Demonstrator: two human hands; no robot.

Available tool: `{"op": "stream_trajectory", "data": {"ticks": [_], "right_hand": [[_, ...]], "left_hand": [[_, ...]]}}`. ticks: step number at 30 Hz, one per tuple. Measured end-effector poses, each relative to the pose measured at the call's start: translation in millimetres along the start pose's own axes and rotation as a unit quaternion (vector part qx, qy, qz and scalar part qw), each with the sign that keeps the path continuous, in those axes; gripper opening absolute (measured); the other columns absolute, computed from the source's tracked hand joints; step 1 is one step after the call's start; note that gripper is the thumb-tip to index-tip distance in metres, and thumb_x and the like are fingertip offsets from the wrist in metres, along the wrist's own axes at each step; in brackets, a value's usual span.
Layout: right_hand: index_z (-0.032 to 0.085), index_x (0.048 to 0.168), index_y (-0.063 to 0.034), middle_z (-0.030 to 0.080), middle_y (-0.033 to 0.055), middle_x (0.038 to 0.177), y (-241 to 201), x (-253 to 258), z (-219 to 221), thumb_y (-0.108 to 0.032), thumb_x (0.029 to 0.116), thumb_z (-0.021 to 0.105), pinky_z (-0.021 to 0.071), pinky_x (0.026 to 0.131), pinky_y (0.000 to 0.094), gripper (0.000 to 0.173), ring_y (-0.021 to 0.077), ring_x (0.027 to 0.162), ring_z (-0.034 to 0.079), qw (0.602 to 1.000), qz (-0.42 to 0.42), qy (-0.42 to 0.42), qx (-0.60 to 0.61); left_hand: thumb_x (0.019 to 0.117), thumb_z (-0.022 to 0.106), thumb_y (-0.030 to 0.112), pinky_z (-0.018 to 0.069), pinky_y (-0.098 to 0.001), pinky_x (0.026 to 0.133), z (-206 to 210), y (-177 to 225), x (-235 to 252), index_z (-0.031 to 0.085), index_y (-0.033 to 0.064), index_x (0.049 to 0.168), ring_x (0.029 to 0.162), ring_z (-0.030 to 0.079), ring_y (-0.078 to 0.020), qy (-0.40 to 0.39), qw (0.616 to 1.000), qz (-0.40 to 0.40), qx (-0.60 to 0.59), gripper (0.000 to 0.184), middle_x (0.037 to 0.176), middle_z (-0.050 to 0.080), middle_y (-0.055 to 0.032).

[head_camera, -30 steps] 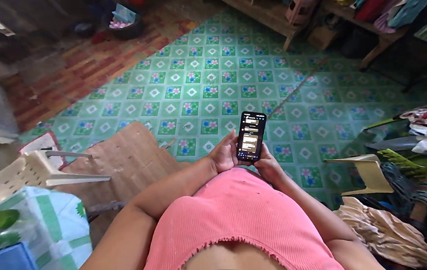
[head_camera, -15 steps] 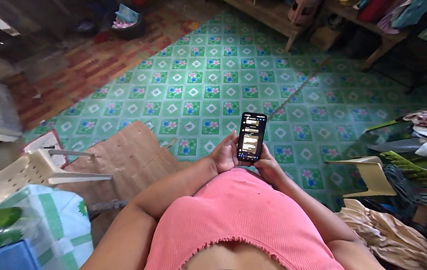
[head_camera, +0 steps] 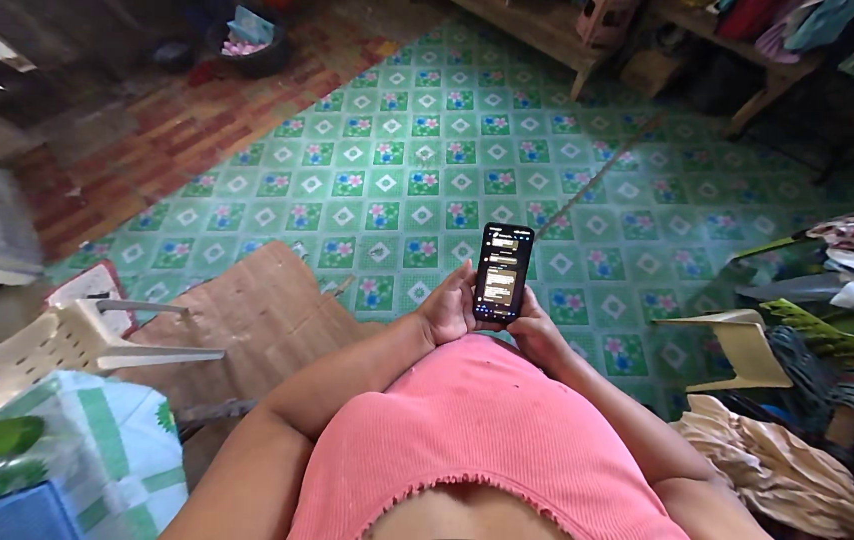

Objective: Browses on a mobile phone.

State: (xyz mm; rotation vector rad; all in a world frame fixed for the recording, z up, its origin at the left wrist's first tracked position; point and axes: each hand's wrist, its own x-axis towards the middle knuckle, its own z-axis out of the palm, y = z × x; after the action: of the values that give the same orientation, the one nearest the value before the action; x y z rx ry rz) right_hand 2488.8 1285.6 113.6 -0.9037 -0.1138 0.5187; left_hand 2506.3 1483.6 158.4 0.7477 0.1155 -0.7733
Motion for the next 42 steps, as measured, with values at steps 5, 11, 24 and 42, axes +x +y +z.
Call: {"op": "stream_trajectory", "data": {"ticks": [5,11,24,42], "right_hand": [[0.025,0.144,-0.0087,0.062,0.0188,0.127,-0.7,-1.4,0.5,0.011,0.0721,0.050,0.0599,0.088,0.0499,0.078,0.0321,0.106,0.070,1.000,0.000,0.001,-0.002],[0.027,0.143,-0.0084,0.063,0.0181,0.127,0.6,0.5,-0.3,0.011,0.0721,0.051,0.0602,0.087,0.0491,0.077,0.0315,0.106,0.070,1.000,-0.001,0.002,-0.007],[0.027,0.143,-0.0096,0.062,0.0192,0.128,2.1,2.1,-2.6,0.012,0.0723,0.049,0.0593,0.089,0.0511,0.077,0.0331,0.107,0.069,1.000,-0.005,-0.007,0.000],[0.027,0.143,-0.0104,0.063,0.0170,0.126,0.8,2.7,-3.7,0.012,0.0721,0.050,0.0598,0.089,0.0490,0.078,0.0303,0.106,0.070,1.000,-0.001,-0.003,0.006]], "left_hand": [[0.1040,0.012,0.064,0.0539,-0.0564,0.097,1.0,-0.1,0.0,0.041,0.0160,0.148,0.119,0.063,-0.0397,-0.001,1.000,-0.001,0.000,0.072,0.137,0.059,-0.0224],[0.1038,0.012,0.065,0.0537,-0.0568,0.097,-0.3,0.2,1.1,0.041,0.0164,0.148,0.119,0.063,-0.0401,0.004,1.000,-0.002,-0.006,0.072,0.137,0.059,-0.0226],[0.1036,0.013,0.066,0.0537,-0.0564,0.097,-0.4,0.5,1.6,0.042,0.0168,0.148,0.119,0.063,-0.0408,0.003,1.000,-0.004,-0.008,0.072,0.137,0.059,-0.0235],[0.1040,0.011,0.064,0.0540,-0.0557,0.097,-2.7,-0.2,4.6,0.044,0.0153,0.146,0.118,0.064,-0.0401,0.001,1.000,-0.006,-0.010,0.072,0.135,0.059,-0.0235]]}}
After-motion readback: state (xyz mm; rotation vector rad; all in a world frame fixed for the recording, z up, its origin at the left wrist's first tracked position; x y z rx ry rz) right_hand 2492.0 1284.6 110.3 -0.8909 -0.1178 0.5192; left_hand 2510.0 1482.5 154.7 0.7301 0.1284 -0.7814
